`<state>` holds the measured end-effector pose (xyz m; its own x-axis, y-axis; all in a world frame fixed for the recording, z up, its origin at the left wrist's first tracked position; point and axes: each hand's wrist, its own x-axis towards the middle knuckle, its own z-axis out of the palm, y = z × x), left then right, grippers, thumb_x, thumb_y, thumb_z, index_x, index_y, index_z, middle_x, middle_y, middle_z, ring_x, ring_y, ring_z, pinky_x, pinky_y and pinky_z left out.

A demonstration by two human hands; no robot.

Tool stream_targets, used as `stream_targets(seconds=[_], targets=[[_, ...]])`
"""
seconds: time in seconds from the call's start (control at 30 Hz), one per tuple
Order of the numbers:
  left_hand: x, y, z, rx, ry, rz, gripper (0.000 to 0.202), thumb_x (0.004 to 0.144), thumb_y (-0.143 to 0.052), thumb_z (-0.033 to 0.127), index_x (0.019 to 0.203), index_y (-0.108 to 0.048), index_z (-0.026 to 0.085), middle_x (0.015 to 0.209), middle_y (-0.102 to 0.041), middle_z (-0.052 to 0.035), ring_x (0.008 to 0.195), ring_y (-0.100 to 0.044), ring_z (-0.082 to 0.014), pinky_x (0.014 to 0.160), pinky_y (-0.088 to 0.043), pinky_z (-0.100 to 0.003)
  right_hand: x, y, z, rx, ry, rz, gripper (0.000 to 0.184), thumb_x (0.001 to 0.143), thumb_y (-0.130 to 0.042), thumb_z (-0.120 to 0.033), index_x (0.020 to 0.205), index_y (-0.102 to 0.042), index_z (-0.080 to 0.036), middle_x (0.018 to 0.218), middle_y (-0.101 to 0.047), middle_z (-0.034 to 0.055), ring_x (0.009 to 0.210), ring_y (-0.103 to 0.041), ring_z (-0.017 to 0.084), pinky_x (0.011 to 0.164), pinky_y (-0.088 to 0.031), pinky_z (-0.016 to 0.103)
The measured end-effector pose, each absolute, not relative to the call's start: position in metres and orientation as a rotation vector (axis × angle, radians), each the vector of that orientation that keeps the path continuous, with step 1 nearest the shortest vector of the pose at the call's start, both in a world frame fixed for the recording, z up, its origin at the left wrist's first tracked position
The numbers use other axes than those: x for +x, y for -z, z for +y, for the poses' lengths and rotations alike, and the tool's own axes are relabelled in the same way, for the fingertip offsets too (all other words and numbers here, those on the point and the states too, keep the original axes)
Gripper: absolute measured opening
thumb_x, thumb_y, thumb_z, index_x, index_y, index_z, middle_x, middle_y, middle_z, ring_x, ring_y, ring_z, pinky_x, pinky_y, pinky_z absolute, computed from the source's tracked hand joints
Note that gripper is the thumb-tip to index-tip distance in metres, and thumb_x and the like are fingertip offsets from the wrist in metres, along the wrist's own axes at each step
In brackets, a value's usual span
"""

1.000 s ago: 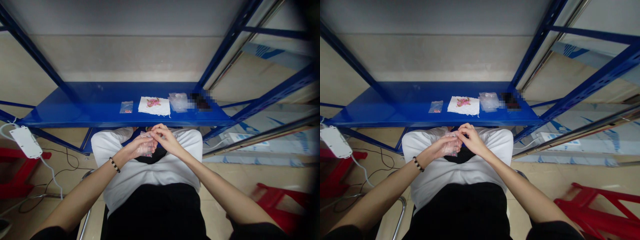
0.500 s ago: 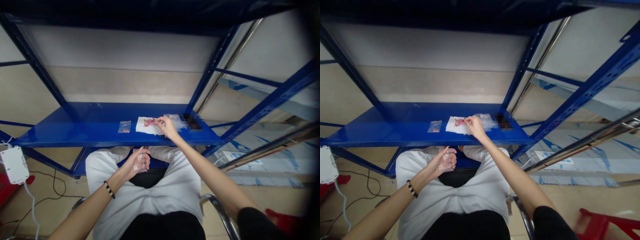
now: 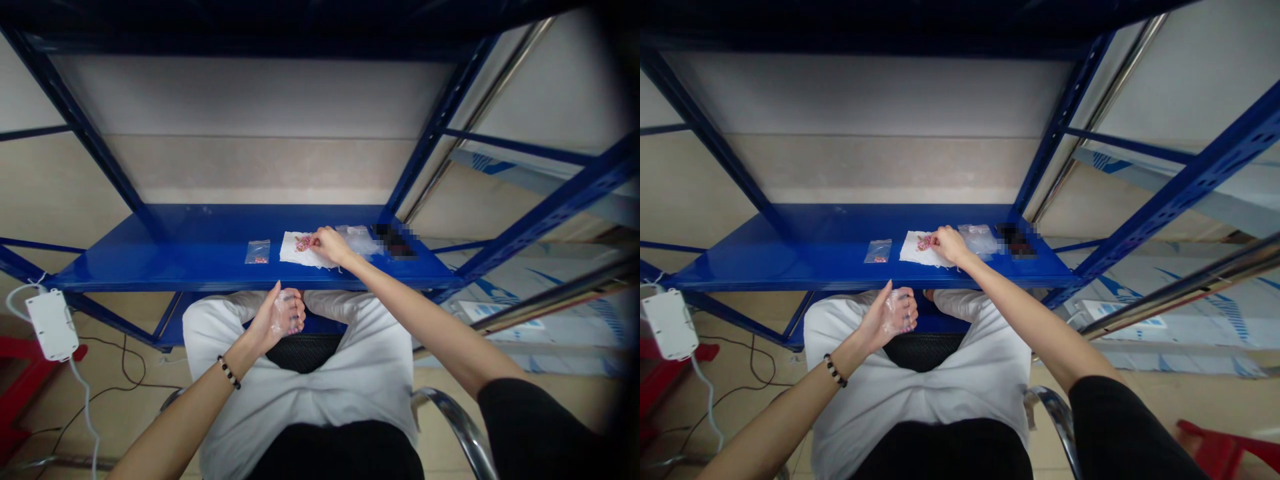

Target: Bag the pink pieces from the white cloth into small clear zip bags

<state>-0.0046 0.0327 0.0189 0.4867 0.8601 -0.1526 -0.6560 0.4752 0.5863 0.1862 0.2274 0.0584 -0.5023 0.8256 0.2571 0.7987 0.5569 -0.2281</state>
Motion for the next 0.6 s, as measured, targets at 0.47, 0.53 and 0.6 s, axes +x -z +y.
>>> stream_targets(seconds=[0.47,0.53,0.6], targets=[[-0.006,-0.022,0.030,0.566,-0.930,0.471,0.052,0.085,-0.049,0.067,0.090,-0.058,0.016,0.074,-0.059,-0.0060,0.067,-0.060,-0.0179,0.062,-0.049,-0.030,0.179,-0.066,0.221,-1.346,0.034,-2.470,0.014,0.079,-0.060,-0.010,0.072,-0.071,-0.014,0.084,-0.069,0.0132,0.082,-0.058,0.023,0.079,-0.042,0.032],[-0.006,-0.021,0.030,0.606,-0.934,0.464,0.045,0.086,-0.053,0.061,0.090,-0.058,0.017,0.075,-0.059,-0.0053,0.067,-0.060,-0.0171,0.063,-0.049,-0.029,0.181,-0.072,0.218,-1.302,0.060,-2.453,0.013,0.078,-0.060,-0.010,0.072,-0.071,-0.014,0.084,-0.069,0.0131,0.085,-0.059,0.024,0.083,-0.041,0.033],[-0.005,-0.018,0.029,0.673,-0.951,0.478,0.034,0.085,-0.061,0.050,0.091,-0.057,0.017,0.075,-0.060,-0.0044,0.067,-0.061,-0.0161,0.062,-0.048,-0.027,0.183,-0.080,0.210,-1.219,0.005,-2.411,0.011,0.078,-0.061,-0.011,0.073,-0.071,-0.014,0.083,-0.069,0.0111,0.084,-0.059,0.023,0.085,-0.041,0.034]])
